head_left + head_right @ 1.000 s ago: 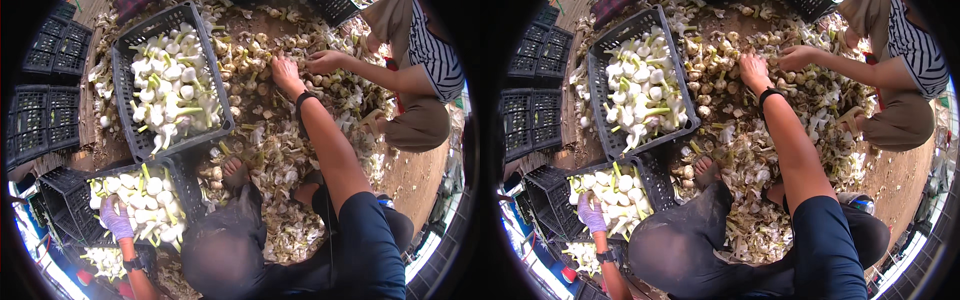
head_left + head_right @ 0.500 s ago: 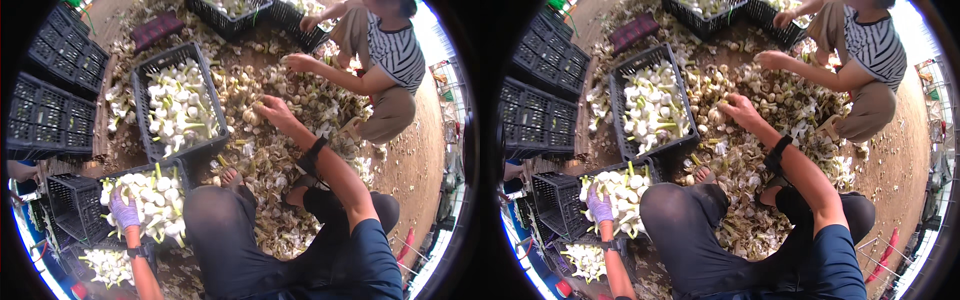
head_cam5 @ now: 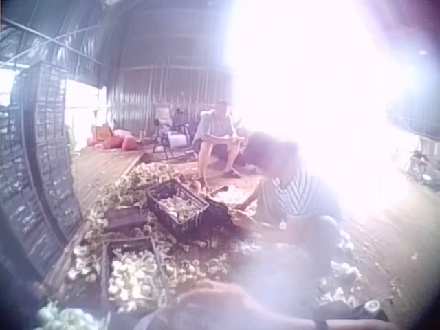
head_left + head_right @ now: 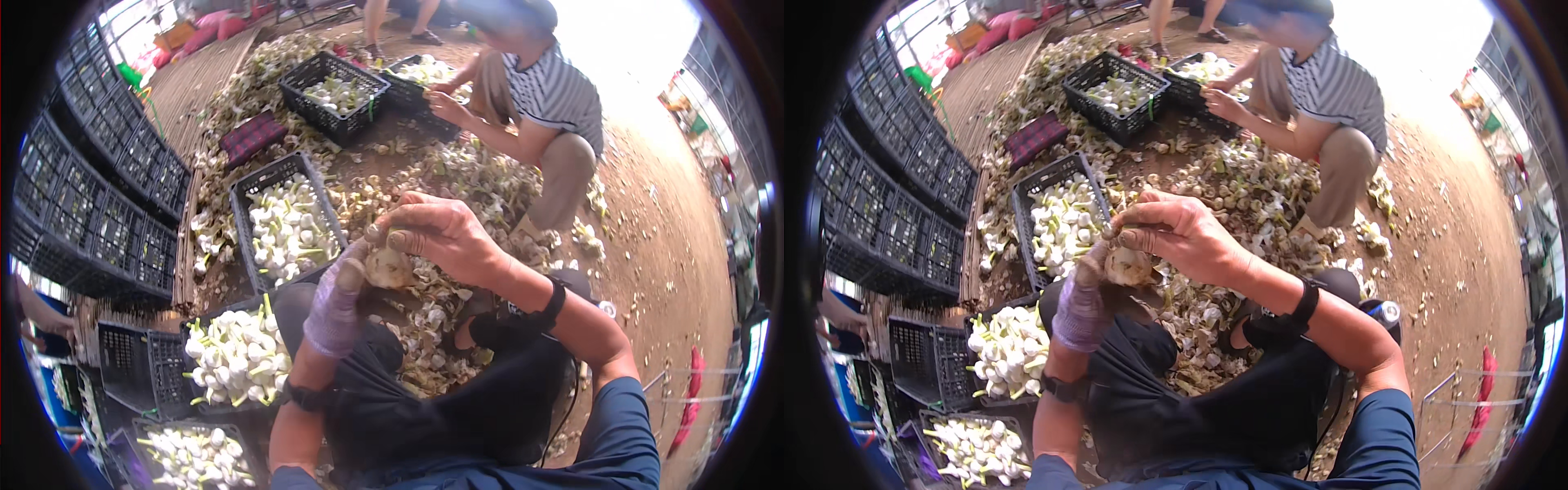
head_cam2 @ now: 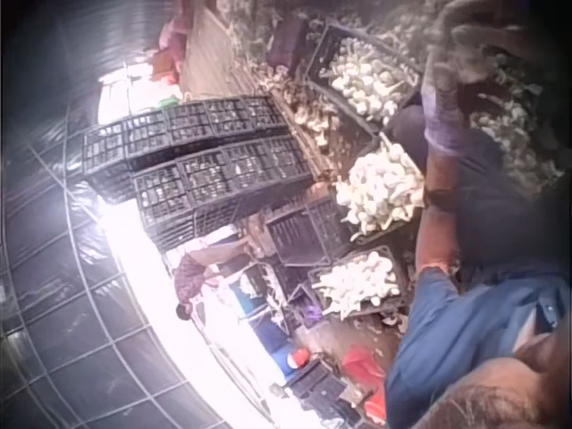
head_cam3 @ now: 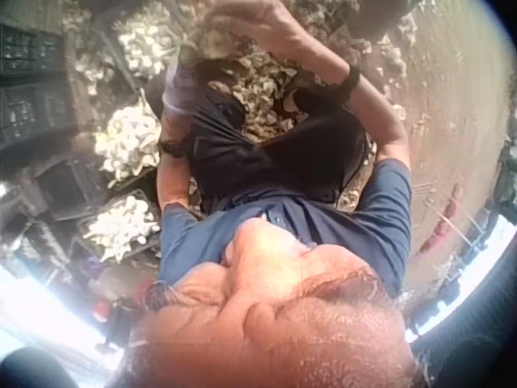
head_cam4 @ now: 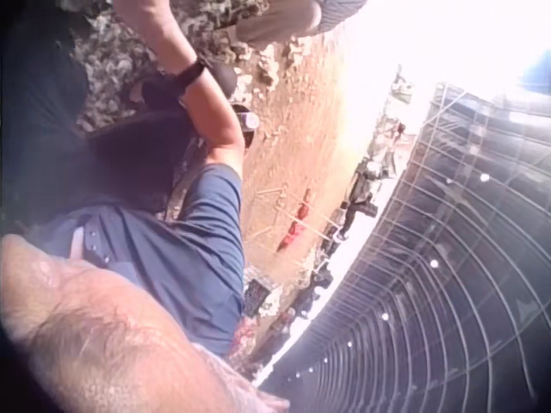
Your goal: The person picks up a garlic bulb from the ground, peels away the outer layers, and snaps off the stem before placing it into a plastic crate.
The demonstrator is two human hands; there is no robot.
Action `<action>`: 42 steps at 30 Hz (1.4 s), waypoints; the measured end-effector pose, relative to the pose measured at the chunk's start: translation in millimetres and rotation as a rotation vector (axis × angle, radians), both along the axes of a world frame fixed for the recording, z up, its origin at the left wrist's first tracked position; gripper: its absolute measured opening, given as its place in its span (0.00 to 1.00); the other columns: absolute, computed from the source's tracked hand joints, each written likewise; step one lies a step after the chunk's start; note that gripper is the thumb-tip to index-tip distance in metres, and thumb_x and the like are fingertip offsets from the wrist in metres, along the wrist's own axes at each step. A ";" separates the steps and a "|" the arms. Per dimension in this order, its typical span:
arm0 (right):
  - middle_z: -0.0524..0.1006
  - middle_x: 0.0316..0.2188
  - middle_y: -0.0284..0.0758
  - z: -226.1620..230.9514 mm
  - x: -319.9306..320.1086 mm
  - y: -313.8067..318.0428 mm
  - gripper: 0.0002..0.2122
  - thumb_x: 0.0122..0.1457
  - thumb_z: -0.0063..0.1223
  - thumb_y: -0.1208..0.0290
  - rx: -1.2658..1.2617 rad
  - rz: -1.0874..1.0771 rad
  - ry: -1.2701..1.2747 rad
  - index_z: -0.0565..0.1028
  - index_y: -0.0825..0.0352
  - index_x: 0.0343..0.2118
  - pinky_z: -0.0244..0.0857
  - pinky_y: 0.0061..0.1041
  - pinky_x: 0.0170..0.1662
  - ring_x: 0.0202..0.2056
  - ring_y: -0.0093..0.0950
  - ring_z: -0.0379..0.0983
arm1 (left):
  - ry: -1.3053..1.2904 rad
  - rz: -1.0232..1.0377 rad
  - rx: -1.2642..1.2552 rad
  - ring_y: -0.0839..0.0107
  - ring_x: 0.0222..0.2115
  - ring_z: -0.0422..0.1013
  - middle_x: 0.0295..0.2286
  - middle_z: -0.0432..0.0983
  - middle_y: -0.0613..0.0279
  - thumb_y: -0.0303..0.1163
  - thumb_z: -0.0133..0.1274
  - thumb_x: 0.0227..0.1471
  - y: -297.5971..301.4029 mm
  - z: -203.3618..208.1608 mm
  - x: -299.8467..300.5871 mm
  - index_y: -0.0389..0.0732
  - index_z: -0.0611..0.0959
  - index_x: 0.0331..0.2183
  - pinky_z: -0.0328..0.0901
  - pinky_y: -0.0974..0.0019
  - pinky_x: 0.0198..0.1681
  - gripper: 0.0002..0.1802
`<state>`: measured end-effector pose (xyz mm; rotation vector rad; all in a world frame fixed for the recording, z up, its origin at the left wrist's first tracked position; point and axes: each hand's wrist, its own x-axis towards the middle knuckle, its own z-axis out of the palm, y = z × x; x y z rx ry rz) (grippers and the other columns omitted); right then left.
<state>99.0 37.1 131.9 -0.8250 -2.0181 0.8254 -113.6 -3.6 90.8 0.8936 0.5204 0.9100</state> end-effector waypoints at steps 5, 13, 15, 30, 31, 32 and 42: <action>0.78 0.35 0.41 -9.9 30.0 -43.9 0.12 0.63 0.60 0.70 -0.133 -0.283 0.214 0.75 0.73 0.44 0.73 0.32 0.44 0.39 0.31 0.79 | -0.009 0.166 0.081 0.64 0.41 0.79 0.43 0.78 0.55 0.61 0.64 0.51 -4.9 -22.6 49.2 0.34 0.69 0.59 0.79 0.62 0.38 0.48; 0.75 0.25 0.51 -39.8 57.1 -62.7 0.15 0.61 0.51 0.62 -0.230 -0.315 -0.027 0.71 0.74 0.33 0.66 0.41 0.34 0.27 0.49 0.72 | 0.280 0.493 0.435 0.69 0.49 0.72 0.49 0.74 0.58 0.32 0.74 0.46 -16.1 -54.4 85.5 0.34 0.74 0.55 0.69 0.65 0.55 0.38; 0.73 0.25 0.50 -46.1 62.8 -61.6 0.15 0.61 0.49 0.62 -0.291 -0.329 -0.028 0.71 0.74 0.31 0.65 0.41 0.34 0.27 0.46 0.71 | 0.469 0.530 0.625 0.69 0.51 0.72 0.52 0.73 0.58 0.29 0.76 0.42 -15.0 -61.6 88.3 0.37 0.73 0.55 0.69 0.64 0.56 0.40; 0.69 0.24 0.23 -50.4 64.8 -60.1 0.16 0.59 0.44 0.67 -0.638 -0.368 0.171 0.76 0.73 0.43 0.56 0.21 0.29 0.26 0.14 0.60 | 0.647 0.635 1.102 0.57 0.50 0.74 0.49 0.75 0.53 0.20 0.75 0.36 -12.7 -64.1 96.2 0.43 0.77 0.52 0.72 0.60 0.52 0.39; 0.70 0.24 0.23 -52.8 64.9 -60.5 0.15 0.58 0.45 0.68 -0.674 -0.371 0.191 0.76 0.73 0.42 0.57 0.22 0.30 0.27 0.14 0.61 | 0.647 0.635 1.101 0.57 0.50 0.74 0.49 0.75 0.53 0.20 0.75 0.36 -12.9 -64.2 95.6 0.43 0.77 0.52 0.72 0.60 0.52 0.39; 0.71 0.25 0.23 -54.7 64.9 -60.9 0.14 0.58 0.46 0.70 -0.708 -0.374 0.211 0.76 0.73 0.41 0.59 0.23 0.30 0.28 0.14 0.62 | 0.673 0.640 1.118 0.60 0.49 0.74 0.48 0.75 0.55 0.24 0.76 0.38 -13.2 -64.0 94.9 0.42 0.77 0.51 0.72 0.61 0.51 0.38; 0.75 0.25 0.47 -51.4 79.0 -64.6 0.17 0.59 0.52 0.59 -0.397 -0.206 0.049 0.73 0.73 0.35 0.67 0.38 0.36 0.28 0.38 0.73 | 0.106 0.374 0.199 0.74 0.46 0.72 0.46 0.74 0.64 0.51 0.76 0.41 -10.9 -54.5 82.5 0.36 0.72 0.54 0.68 0.67 0.53 0.47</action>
